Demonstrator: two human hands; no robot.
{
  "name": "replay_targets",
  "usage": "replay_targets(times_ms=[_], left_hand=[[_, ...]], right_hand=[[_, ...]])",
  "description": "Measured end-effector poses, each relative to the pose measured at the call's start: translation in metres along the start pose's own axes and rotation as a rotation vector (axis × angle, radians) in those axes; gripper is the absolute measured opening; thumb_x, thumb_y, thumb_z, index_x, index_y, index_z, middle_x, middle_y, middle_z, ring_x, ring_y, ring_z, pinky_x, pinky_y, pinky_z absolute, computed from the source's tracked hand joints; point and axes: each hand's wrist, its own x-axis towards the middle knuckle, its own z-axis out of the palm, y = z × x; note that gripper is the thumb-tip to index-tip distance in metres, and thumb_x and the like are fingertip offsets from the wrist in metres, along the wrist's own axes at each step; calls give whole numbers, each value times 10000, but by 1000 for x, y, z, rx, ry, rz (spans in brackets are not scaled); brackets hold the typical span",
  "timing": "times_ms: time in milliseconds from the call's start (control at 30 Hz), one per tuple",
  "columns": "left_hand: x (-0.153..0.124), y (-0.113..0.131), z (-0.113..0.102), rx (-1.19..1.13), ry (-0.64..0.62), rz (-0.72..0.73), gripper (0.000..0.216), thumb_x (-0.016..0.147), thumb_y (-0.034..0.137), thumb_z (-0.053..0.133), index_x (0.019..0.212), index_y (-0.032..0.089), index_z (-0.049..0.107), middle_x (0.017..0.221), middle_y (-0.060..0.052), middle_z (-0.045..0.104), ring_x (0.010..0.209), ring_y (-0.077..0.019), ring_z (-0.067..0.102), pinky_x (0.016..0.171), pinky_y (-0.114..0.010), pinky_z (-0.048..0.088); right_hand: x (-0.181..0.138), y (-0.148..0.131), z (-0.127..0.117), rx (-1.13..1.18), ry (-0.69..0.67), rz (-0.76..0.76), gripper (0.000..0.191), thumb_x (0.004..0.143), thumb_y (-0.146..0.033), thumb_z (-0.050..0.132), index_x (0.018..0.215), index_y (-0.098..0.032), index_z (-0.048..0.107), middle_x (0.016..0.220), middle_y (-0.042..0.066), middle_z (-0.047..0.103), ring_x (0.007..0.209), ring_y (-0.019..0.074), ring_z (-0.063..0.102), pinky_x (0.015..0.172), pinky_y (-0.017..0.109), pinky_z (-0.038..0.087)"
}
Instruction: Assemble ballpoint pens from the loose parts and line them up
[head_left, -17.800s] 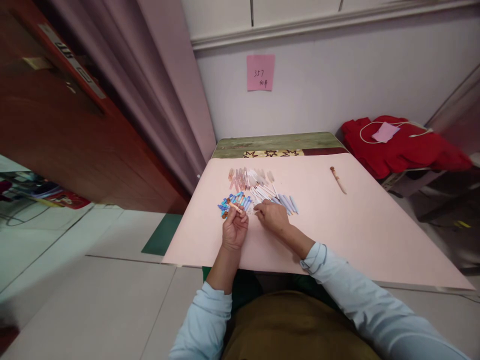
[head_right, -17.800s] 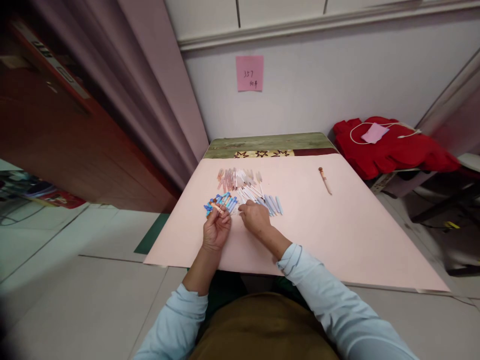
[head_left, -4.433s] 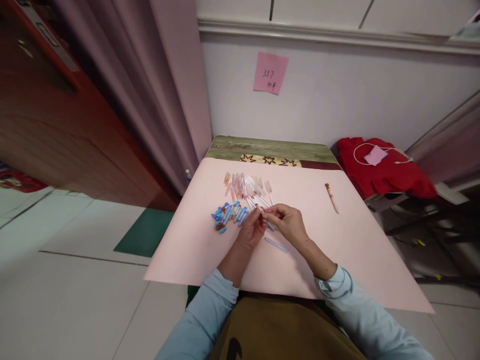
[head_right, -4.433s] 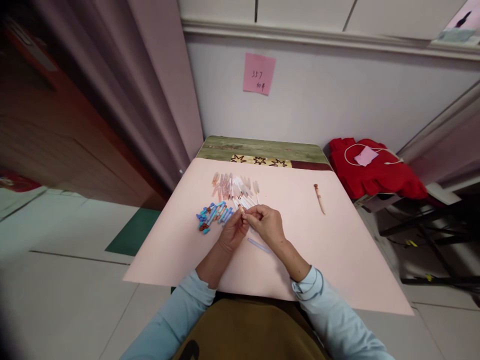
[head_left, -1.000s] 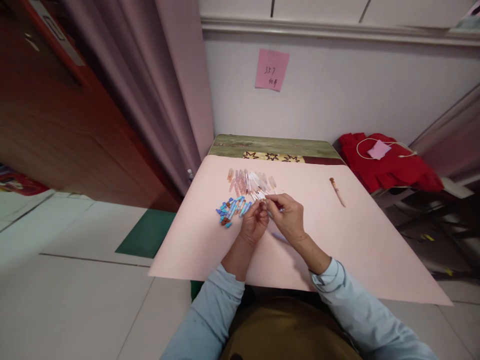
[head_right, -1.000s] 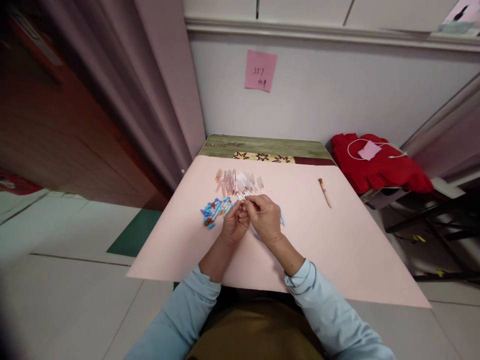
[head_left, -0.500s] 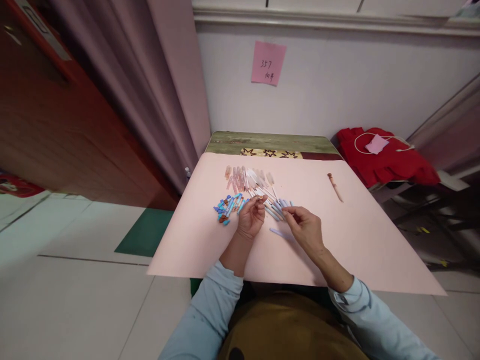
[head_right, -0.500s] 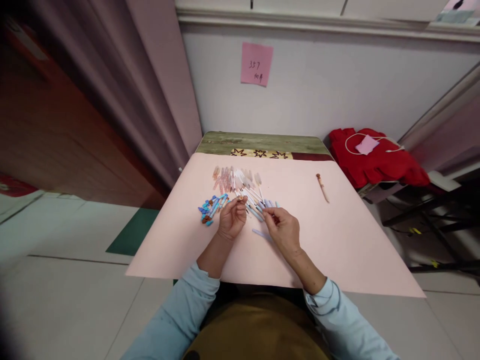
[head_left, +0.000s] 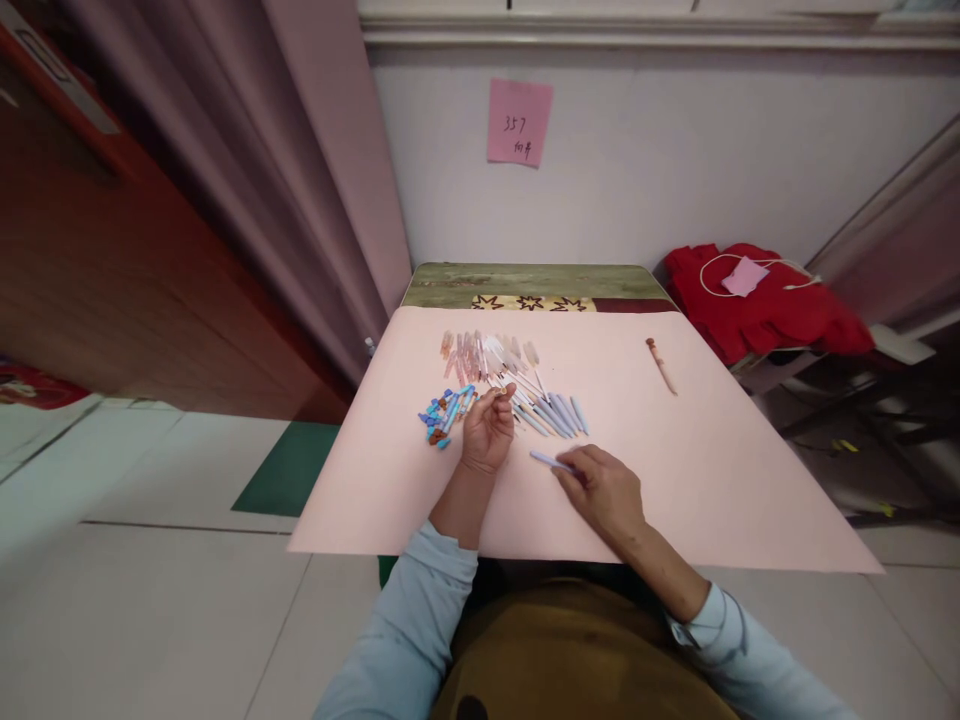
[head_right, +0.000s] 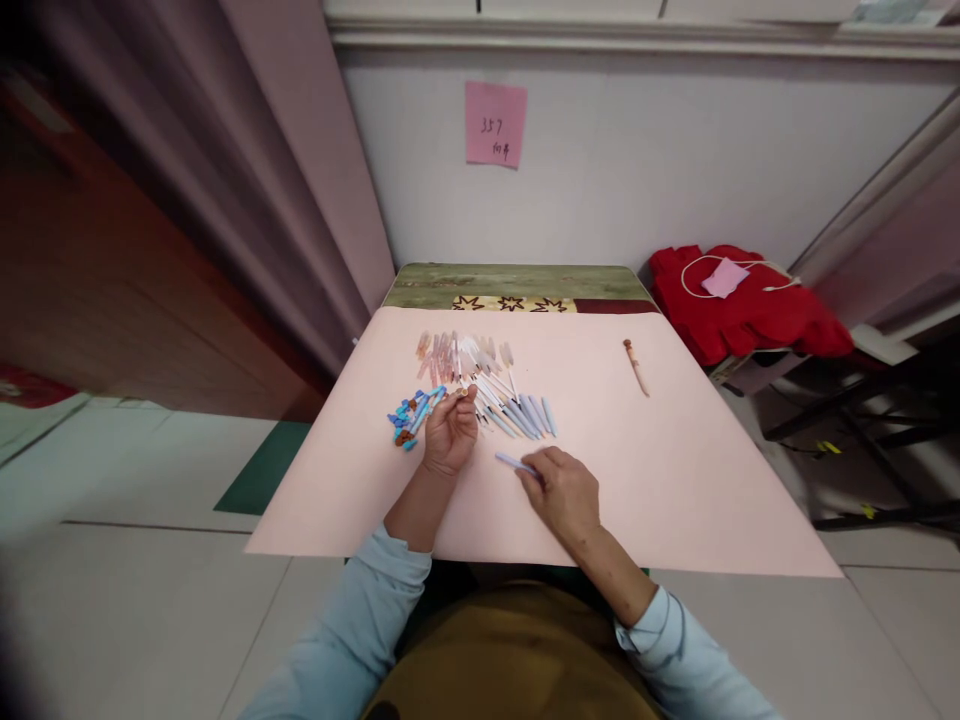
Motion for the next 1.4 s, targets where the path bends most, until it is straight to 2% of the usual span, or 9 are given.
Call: replay_targets(times_ms=[167,333,400,600,700,900,1133,1400], left_hand=[[-1,-1,1,12,5,44,191,882,91,470,809,87,646,870,-120,697,543,-23,558,474,-83,455],[-1,-1,0,30,-2,39,187,875,94,474,805,85,647,859,-118,698,536,-25,555,474,-88,458],[-1,-1,-1,34,-13,37,195,876,93,467,805,83,648,862,-119,699,540,-26,556,477,-90,462],[-3,-1,0,58,2,33,196,873,104,471,803,86,653,875,-125,699,553,-35,557,480,-99,462],[-3,0,0,64,16,39,169,861,103,494,799,92,651,881,-124,700,556,-39,554,484,-107,463],[-3,3,1,16,22,74,159,856,97,492,816,96,646,895,-119,696,563,-34,550,499,-107,463],[-2,7,2,2,27,124,135,833,70,506,800,91,635,929,-121,696,598,-28,570,539,-99,486],[-1,8,-1,32,7,132,101,817,79,533,770,98,621,947,-124,692,600,-25,580,540,-92,490]], right_hand=[[8,3,5,-80,59,23,201,892,-373,566,929,-250,721,885,23,688,793,156,609,662,248,363],[24,-2,2,-108,100,45,233,908,-367,530,971,-246,719,925,34,684,781,155,596,637,255,339],[37,-6,1,-122,59,44,258,929,-361,491,947,-252,725,932,32,683,781,150,600,628,254,337],[78,-28,-2,-247,-218,105,273,939,-370,450,990,-257,693,1011,37,663,787,161,629,592,245,355],[86,-37,-2,-300,-279,133,303,955,-354,407,1028,-229,674,1044,72,646,818,177,643,625,254,393],[88,-37,-1,-308,-314,150,292,953,-358,406,1039,-237,658,1060,76,640,853,192,651,670,271,424],[86,-38,1,-310,-288,154,257,949,-309,411,1020,-223,643,1035,66,661,851,200,653,671,277,424],[101,-43,2,-308,-300,117,327,955,-402,402,1040,-222,662,1064,86,647,866,210,652,701,295,438]])
